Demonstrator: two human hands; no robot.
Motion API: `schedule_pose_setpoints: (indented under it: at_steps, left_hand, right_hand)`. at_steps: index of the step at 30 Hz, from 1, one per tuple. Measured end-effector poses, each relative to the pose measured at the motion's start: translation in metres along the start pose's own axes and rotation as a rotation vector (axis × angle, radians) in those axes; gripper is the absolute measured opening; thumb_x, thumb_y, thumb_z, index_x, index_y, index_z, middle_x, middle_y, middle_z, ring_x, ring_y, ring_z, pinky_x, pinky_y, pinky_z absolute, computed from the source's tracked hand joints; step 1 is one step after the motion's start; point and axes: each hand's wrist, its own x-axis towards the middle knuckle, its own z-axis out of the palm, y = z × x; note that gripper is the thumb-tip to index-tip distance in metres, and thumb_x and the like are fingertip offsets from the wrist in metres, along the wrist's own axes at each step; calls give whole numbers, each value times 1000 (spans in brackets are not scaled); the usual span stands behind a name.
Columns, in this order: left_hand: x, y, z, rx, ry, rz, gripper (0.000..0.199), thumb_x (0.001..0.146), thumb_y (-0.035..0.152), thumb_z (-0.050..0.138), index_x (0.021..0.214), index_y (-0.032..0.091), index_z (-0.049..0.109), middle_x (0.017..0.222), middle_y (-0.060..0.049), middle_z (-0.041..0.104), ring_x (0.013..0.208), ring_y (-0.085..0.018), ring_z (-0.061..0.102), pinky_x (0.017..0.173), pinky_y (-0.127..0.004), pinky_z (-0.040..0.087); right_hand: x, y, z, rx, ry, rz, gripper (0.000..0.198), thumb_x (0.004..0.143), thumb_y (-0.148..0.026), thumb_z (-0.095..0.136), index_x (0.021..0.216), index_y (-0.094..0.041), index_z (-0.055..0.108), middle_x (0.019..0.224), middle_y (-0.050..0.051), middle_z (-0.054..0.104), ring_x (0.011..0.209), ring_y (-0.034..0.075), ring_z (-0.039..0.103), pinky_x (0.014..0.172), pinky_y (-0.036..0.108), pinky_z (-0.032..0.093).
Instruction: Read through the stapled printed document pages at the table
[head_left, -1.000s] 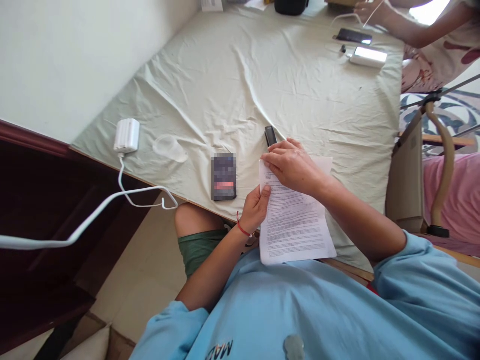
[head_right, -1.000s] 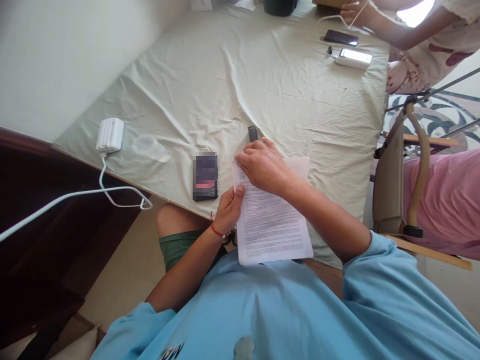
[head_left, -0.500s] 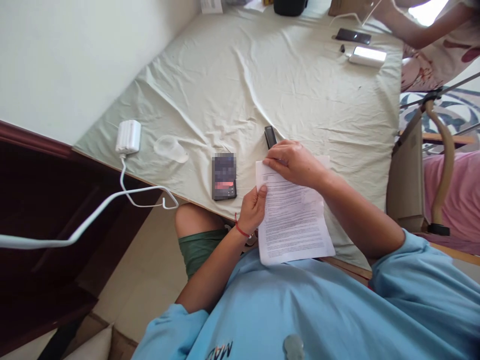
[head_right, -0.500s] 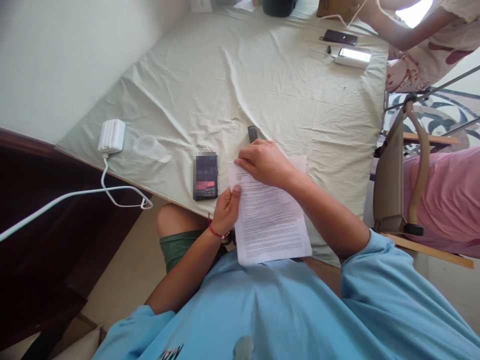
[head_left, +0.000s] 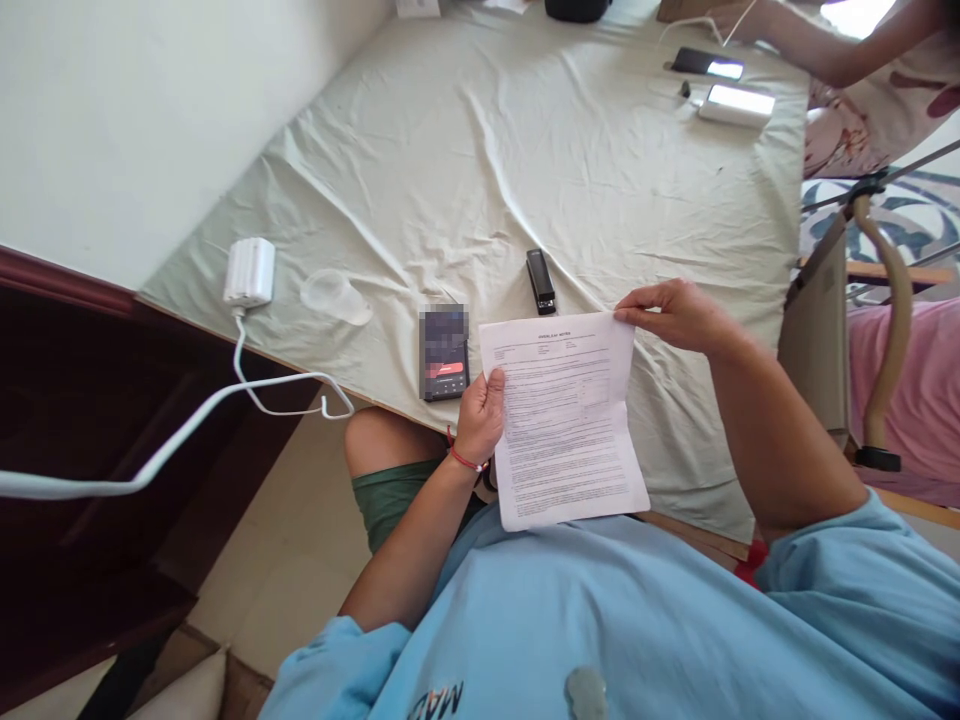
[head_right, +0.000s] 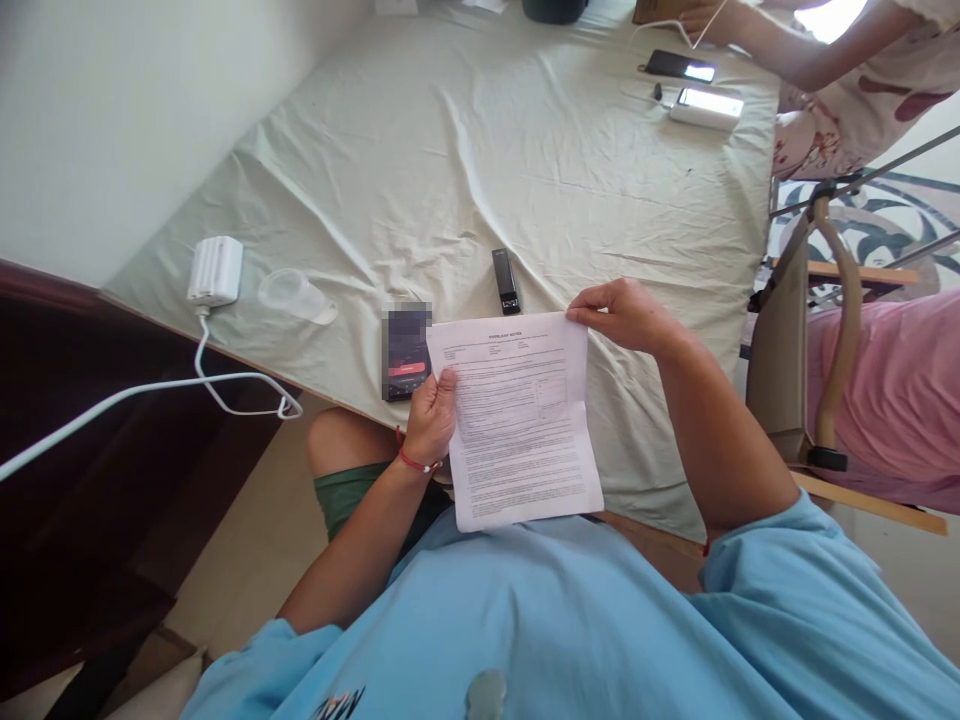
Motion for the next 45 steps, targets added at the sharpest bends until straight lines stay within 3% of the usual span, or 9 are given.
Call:
schedule_pose_setpoints:
  at_steps: [6,13,19,26,29,34,38,41,45]
  left_hand:
    - [4,-5,1,-57,-9,-33,59,100,69,62,127,19,76,124,-12,82,121,-29,75,108,-43,59]
    - [8,-1,9,-89,1,-86,66,94,77,65,120,18,77,119,-12,83,117,-30,77,104,-44,61]
    - [11,-1,10,-19,12,-85,68,92,80,64,113,17,78,119,-13,83,114,-31,77,103,-43,60]
    - [12,0,12,-2,3,-81,67,93,78,64,113,16,79,118,-13,83,115,-31,77,105,-45,60]
    - [13,4,17,-86,-7,-108,66,92,77,68,115,16,78,118,-13,83,119,-32,77,106,-45,61]
    - [19,14,31,-304,-38,-185,66,85,76,77,115,18,78,118,-13,83,125,-34,75,109,-48,62]
    - [26,19,43,-397,-65,-219,63,84,74,80,116,19,77,123,-13,82,132,-35,71,113,-51,59]
    - [26,25,47,-429,-108,-244,60,88,71,77,117,19,78,126,-14,81,137,-37,68,115,-53,58]
    - [11,29,42,-426,-262,-382,57,86,66,81,115,16,79,123,-16,82,135,-41,69,115,-56,58]
  right_hand:
    - [-3,8,15,94,92,63,26,90,-42,66,82,-22,81,69,0,70,67,16,59,68,32,44]
    - [-2,13,32,225,288,167,23,82,-41,73,77,-19,78,67,0,65,64,15,52,65,31,40]
    - [-4,16,39,108,360,192,18,81,-37,74,75,-20,76,68,0,68,65,15,54,67,32,42]
    - [-11,22,46,168,403,179,21,82,-42,74,76,-22,73,75,1,72,72,18,60,71,33,45]
    - [-17,25,53,341,478,173,31,84,-52,76,78,-23,68,74,0,67,70,16,57,69,32,46]
    - [-40,29,70,821,347,253,52,86,-77,71,101,-27,72,77,-1,68,67,16,62,63,30,53]
    - [-62,25,80,836,284,275,50,88,-74,72,107,-28,77,90,3,78,79,23,73,71,36,62]
    - [-70,21,82,802,353,288,50,88,-74,73,103,-26,79,98,5,82,91,28,77,81,40,64]
    - [-74,19,79,787,449,294,51,88,-74,72,101,-25,77,101,6,82,98,29,77,81,41,64]
